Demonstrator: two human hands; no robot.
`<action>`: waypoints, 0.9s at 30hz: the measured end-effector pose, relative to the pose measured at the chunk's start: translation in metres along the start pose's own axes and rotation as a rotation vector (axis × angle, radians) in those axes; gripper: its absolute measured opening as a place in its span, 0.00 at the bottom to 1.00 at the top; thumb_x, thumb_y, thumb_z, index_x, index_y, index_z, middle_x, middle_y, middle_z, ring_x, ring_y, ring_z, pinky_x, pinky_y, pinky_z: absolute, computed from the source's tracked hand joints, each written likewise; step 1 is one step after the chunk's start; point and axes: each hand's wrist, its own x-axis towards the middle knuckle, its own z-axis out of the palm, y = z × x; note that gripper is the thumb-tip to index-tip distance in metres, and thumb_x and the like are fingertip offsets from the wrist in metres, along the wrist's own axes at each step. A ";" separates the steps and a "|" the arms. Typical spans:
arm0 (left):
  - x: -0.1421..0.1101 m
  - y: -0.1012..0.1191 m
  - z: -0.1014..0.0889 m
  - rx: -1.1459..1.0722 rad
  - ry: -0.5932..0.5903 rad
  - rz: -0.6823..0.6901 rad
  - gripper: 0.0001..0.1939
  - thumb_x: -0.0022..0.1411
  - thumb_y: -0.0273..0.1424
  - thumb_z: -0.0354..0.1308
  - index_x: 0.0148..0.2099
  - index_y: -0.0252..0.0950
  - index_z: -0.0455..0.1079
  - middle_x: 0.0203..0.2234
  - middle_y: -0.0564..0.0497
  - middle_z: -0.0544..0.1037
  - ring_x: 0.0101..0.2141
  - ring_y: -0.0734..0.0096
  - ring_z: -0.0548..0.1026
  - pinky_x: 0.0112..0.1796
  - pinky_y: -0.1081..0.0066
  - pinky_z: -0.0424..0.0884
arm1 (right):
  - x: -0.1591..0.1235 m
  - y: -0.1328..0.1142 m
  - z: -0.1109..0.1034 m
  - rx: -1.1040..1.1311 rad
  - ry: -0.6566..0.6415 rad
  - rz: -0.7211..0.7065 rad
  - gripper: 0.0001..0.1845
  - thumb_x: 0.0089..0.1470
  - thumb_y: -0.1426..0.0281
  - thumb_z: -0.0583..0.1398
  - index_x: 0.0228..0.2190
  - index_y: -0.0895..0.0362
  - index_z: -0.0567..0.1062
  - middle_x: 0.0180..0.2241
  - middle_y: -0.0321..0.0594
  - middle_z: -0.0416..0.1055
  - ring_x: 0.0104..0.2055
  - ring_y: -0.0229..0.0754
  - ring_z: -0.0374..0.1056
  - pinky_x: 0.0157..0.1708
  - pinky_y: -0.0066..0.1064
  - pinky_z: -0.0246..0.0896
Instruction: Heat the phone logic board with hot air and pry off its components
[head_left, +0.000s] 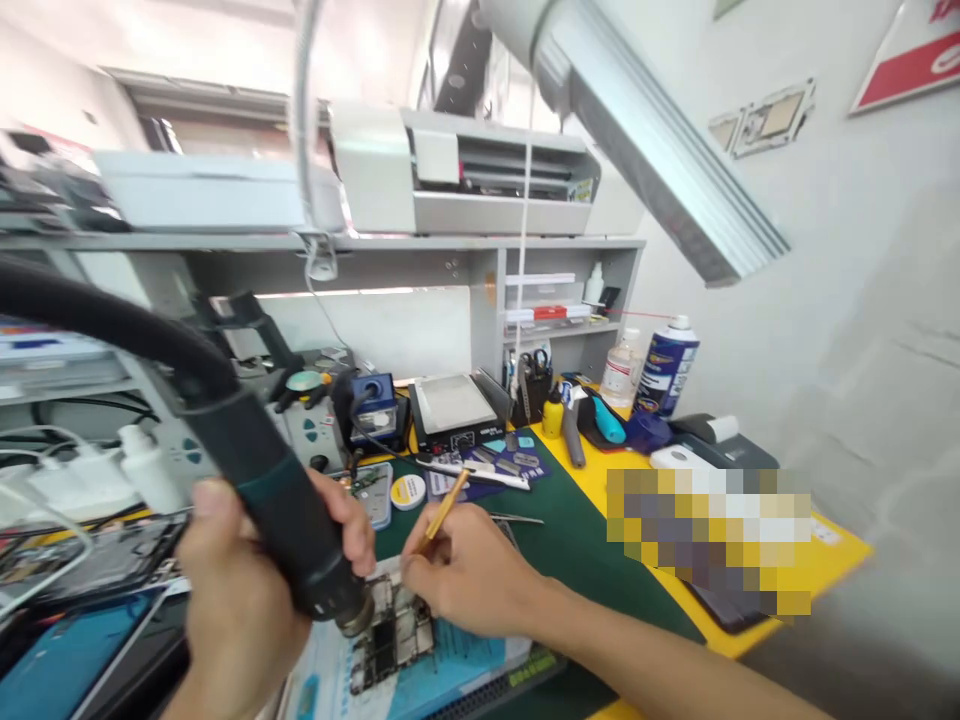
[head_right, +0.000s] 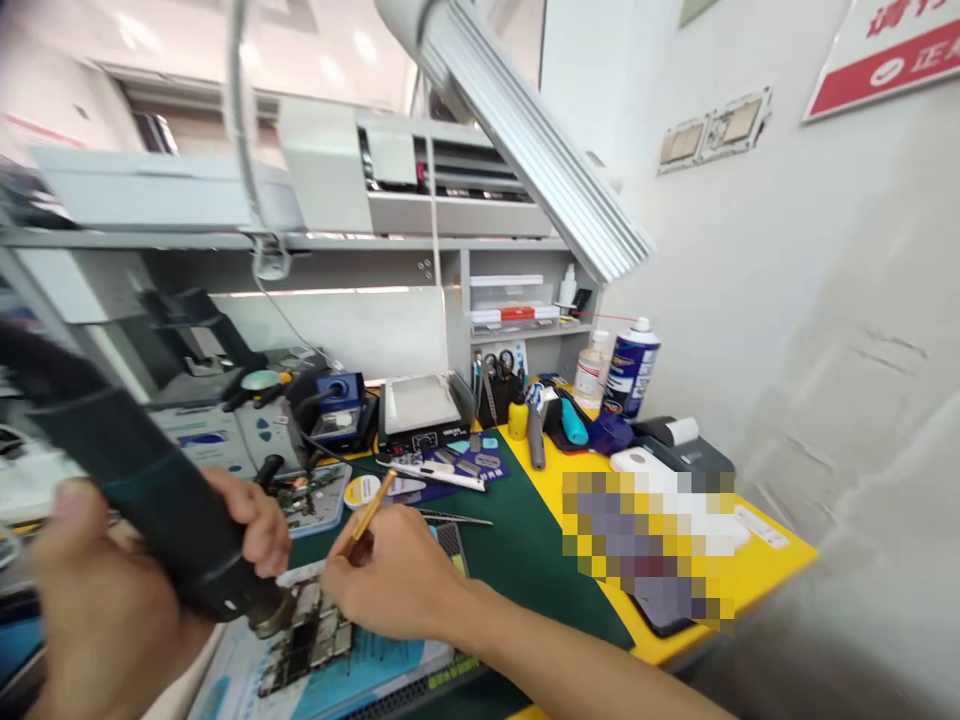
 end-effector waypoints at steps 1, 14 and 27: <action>0.000 0.002 0.003 -0.013 -0.036 0.011 0.37 0.50 0.69 0.47 0.22 0.38 0.67 0.12 0.49 0.69 0.15 0.62 0.68 0.18 0.65 0.65 | 0.000 -0.001 0.001 0.006 -0.005 0.004 0.02 0.47 0.72 0.58 0.25 0.57 0.70 0.18 0.30 0.65 0.21 0.33 0.63 0.22 0.23 0.52; -0.005 -0.004 0.000 -0.202 -0.055 -0.045 0.35 0.57 0.64 0.49 0.26 0.35 0.67 0.13 0.51 0.69 0.15 0.68 0.69 0.21 0.70 0.66 | 0.007 0.006 0.006 0.293 -0.095 0.166 0.03 0.47 0.71 0.59 0.27 0.58 0.70 0.19 0.32 0.67 0.18 0.32 0.59 0.19 0.24 0.59; -0.003 -0.004 0.002 -0.217 -0.040 -0.021 0.37 0.57 0.66 0.48 0.25 0.35 0.66 0.12 0.50 0.68 0.14 0.69 0.67 0.19 0.71 0.62 | 0.001 -0.006 0.000 0.264 -0.077 0.162 0.08 0.54 0.65 0.59 0.31 0.57 0.69 0.25 0.35 0.73 0.15 0.31 0.61 0.11 0.21 0.49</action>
